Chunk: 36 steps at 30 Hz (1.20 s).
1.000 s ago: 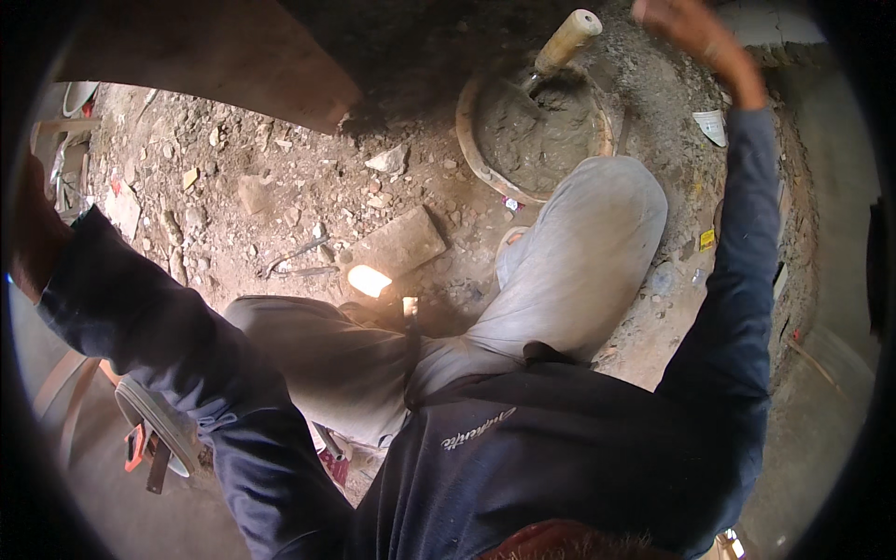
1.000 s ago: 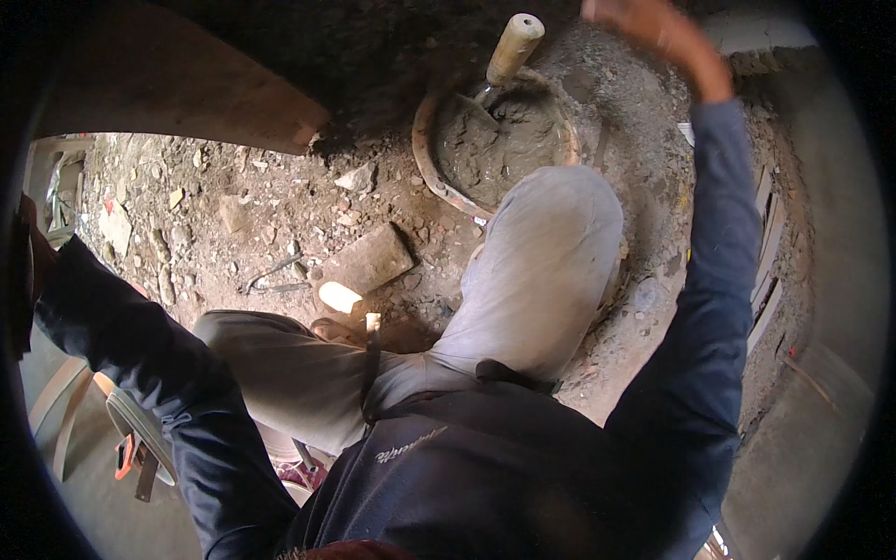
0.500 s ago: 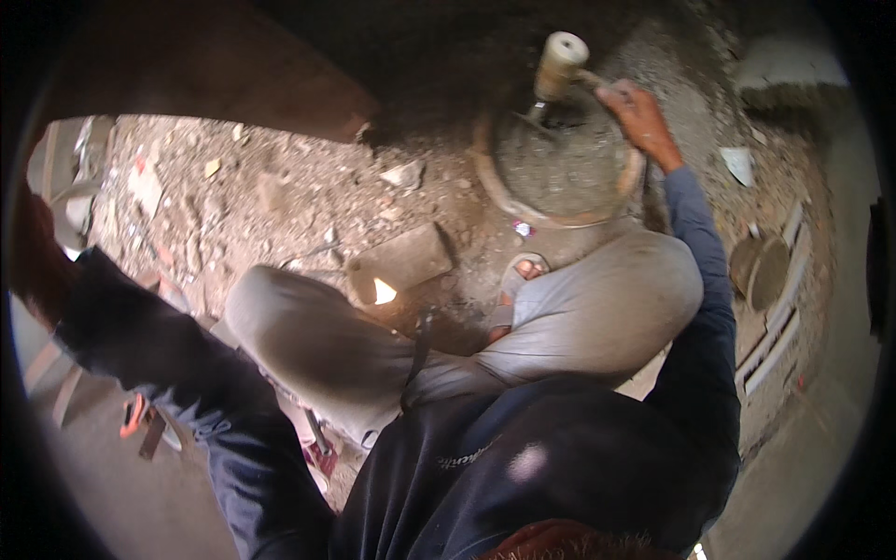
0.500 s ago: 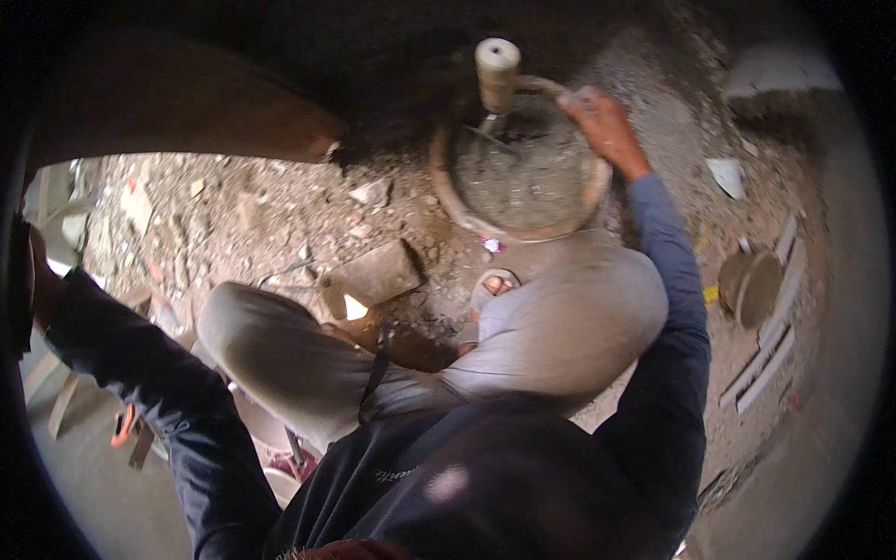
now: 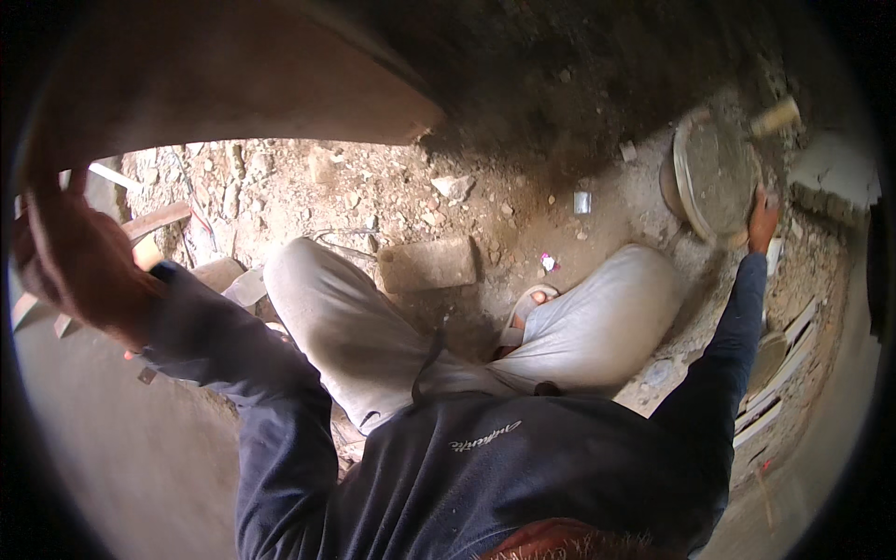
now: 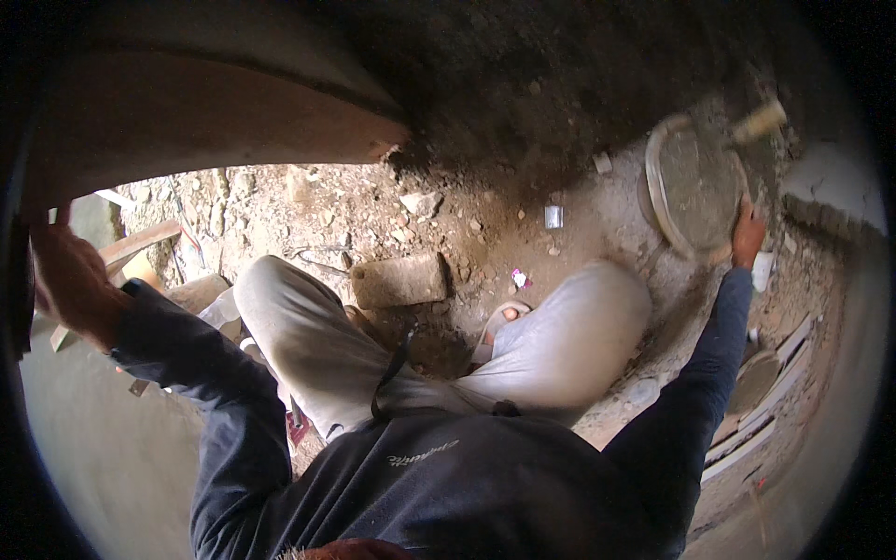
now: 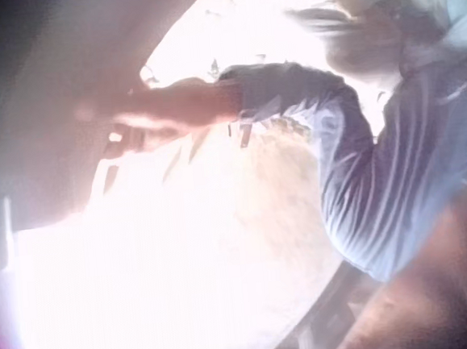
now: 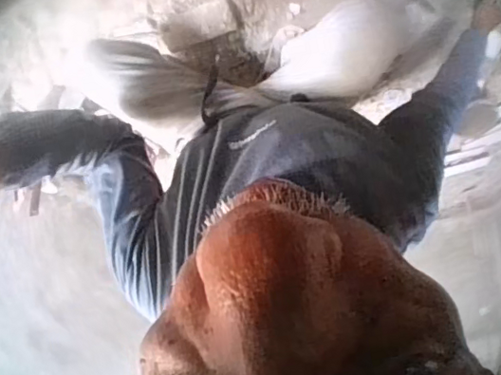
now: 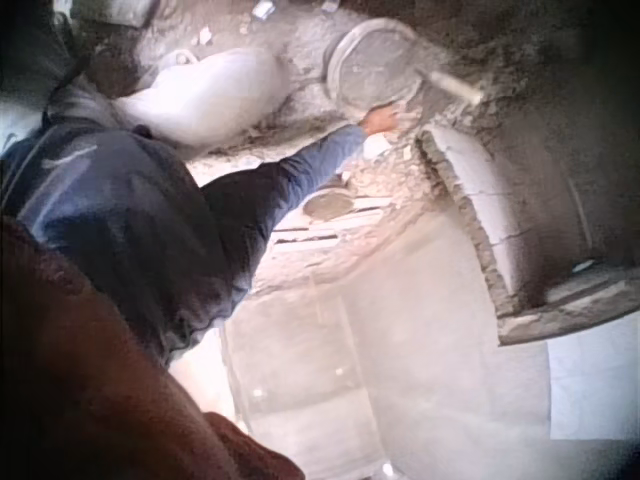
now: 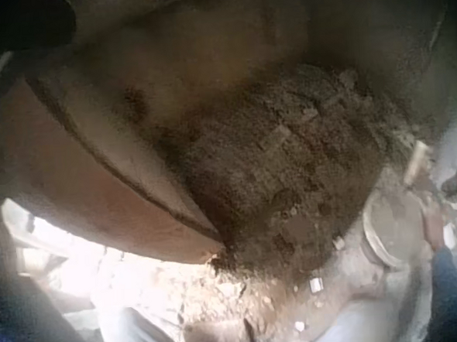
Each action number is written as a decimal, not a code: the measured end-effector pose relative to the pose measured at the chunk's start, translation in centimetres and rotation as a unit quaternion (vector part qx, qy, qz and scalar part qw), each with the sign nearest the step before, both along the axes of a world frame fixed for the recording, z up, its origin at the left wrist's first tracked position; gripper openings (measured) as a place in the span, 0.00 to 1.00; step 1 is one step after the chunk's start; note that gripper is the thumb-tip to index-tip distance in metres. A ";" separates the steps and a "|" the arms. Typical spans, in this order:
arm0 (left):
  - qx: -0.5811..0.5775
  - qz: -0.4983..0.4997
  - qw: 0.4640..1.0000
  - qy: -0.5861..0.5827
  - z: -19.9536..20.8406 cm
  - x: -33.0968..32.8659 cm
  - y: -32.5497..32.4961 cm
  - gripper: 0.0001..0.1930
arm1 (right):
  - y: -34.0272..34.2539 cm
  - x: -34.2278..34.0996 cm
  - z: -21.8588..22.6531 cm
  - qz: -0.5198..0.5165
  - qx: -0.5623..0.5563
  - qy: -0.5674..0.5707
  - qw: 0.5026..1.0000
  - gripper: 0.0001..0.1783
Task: The person applies adhesive to a wooden board and a wall surface using a trowel, then hammers the board into place.
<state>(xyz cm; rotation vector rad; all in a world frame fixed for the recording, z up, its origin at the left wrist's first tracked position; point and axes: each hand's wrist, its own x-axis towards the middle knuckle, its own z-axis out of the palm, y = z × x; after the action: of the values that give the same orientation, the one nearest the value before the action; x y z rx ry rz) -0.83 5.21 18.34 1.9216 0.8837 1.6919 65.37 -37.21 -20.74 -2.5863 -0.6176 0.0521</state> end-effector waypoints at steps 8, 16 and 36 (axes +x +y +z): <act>-0.022 0.010 0.999 0.042 1.1 4.1 -2.4 0.19 | -6.3 -1.6 -1.3 0.010 0.094 0.182 0.979 0.36; -0.076 0.074 0.993 0.044 2.4 5.5 -4.6 0.23 | -3.0 -12.0 14.5 0.154 -0.290 0.426 0.843 0.21; -0.074 0.103 0.978 0.165 3.0 4.2 -4.3 0.16 | 37.1 -45.7 9.8 0.485 0.344 0.210 0.776 0.27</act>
<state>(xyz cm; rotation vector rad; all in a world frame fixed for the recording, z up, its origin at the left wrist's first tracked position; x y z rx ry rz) 3.33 0.94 21.38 2.1017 1.3343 1.3842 19.69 -0.07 -10.90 -1.2723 -1.3955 0.5955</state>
